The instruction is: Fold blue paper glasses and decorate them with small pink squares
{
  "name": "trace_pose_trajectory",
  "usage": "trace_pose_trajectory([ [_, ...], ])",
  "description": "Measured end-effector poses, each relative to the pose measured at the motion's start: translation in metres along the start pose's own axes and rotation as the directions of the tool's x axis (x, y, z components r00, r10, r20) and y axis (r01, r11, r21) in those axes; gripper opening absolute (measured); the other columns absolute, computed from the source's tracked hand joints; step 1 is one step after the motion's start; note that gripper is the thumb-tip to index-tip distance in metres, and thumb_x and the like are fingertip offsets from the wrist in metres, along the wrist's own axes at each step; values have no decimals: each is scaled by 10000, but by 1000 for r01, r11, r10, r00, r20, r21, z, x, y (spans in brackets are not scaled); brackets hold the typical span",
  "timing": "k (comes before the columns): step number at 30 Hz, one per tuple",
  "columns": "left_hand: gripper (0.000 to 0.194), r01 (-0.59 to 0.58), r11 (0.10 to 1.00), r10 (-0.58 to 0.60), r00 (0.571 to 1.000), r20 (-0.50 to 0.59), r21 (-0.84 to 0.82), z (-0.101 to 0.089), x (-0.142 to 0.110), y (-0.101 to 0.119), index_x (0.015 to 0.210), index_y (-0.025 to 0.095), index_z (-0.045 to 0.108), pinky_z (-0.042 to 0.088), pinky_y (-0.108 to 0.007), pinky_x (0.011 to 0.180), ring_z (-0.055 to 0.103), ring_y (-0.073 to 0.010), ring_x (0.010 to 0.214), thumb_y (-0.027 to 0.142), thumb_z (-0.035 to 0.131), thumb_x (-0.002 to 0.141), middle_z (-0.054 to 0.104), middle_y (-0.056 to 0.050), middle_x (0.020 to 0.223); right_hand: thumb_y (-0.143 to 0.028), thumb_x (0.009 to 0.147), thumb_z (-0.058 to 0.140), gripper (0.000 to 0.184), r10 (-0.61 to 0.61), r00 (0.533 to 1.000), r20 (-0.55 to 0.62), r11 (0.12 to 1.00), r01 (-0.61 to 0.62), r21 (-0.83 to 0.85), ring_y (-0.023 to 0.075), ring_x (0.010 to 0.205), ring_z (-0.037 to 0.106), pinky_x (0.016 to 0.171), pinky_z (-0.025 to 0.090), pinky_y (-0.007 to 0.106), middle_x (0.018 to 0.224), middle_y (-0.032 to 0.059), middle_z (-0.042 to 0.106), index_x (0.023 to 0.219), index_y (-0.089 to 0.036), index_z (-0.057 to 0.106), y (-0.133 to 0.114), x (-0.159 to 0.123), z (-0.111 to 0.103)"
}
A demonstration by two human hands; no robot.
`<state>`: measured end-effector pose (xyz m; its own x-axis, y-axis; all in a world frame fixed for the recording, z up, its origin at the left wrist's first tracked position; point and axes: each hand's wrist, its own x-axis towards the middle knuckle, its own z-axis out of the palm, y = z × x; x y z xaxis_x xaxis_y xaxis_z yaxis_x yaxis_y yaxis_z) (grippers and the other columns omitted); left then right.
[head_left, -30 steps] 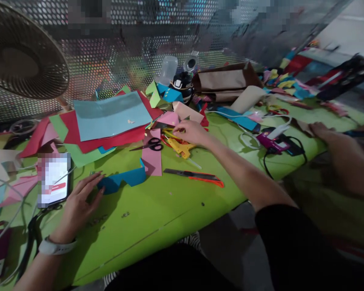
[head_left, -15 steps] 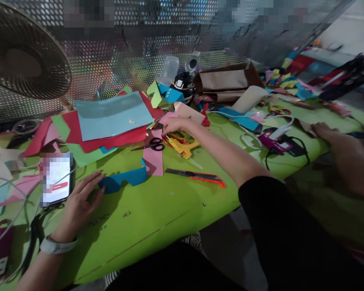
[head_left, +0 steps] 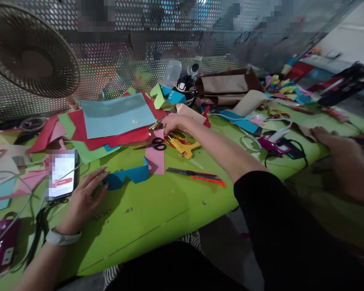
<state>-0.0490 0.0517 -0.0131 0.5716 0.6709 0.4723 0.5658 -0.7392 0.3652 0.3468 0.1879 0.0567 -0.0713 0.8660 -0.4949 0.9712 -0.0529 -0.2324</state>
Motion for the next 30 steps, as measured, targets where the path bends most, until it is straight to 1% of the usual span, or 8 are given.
trace_pose_trajectory([
  [5,371,2,1000,-2,1000,-3,-18,1,-1,-1,1307,217,592,529,-397,1005,617,-248,1186,231,608,936,612,-107,1344,-126,686,751,160,7,993,-117,997,-15,-71,169,732,627,605,454,232,711,7,701,845,-135,758,-6,-15,-1],
  [12,360,18,1000,-17,998,-58,5,0,1,2,1292,209,606,541,-418,993,627,-262,1179,241,609,934,624,-116,1326,-260,742,749,120,19,989,-150,999,-12,44,149,618,607,592,481,247,600,9,647,753,-143,724,19,-46,-25],
  [15,343,12,1000,-13,996,-90,-5,-3,4,6,1269,192,620,545,-426,979,632,-272,1172,237,616,929,632,-131,1307,-259,769,706,112,-158,980,-117,947,184,265,116,602,573,595,456,230,600,-4,618,731,-157,683,28,-70,-26],
  [19,375,51,995,-58,995,-77,-90,-11,11,26,1300,206,599,529,-424,1012,618,-263,1205,250,626,929,617,-122,1330,-293,765,702,139,-500,866,-18,793,466,393,101,656,566,611,429,226,736,-2,657,803,-162,675,8,-110,1],
  [23,513,41,972,-12,992,125,-230,-19,19,64,1433,261,476,421,-465,1133,492,-261,1366,307,621,944,517,-106,1473,-252,792,672,126,-706,689,164,684,602,413,99,687,570,616,416,227,800,19,663,845,-138,664,-41,-150,46],
  [26,643,74,924,60,941,333,-376,-19,24,90,1476,241,427,443,-455,1113,478,-283,1380,407,669,903,489,-131,1507,-162,793,626,33,-785,593,179,605,670,431,84,650,541,611,398,221,732,-9,618,808,-138,644,-70,-171,72],
  [28,430,169,871,64,892,448,-461,-16,26,100,1321,216,589,539,-368,986,645,-238,1180,400,626,934,667,-108,1302,-134,784,611,53,-776,623,98,592,667,452,82,632,524,605,392,223,715,-14,608,822,-136,648,-77,-178,82],
  [30,240,276,816,22,863,504,-508,-12,27,104,1074,193,700,573,-287,833,721,-175,909,364,567,972,760,-61,996,-169,796,611,91,-717,697,19,618,622,481,91,631,524,595,392,229,719,-6,615,864,-135,661,-72,-180,90],
])
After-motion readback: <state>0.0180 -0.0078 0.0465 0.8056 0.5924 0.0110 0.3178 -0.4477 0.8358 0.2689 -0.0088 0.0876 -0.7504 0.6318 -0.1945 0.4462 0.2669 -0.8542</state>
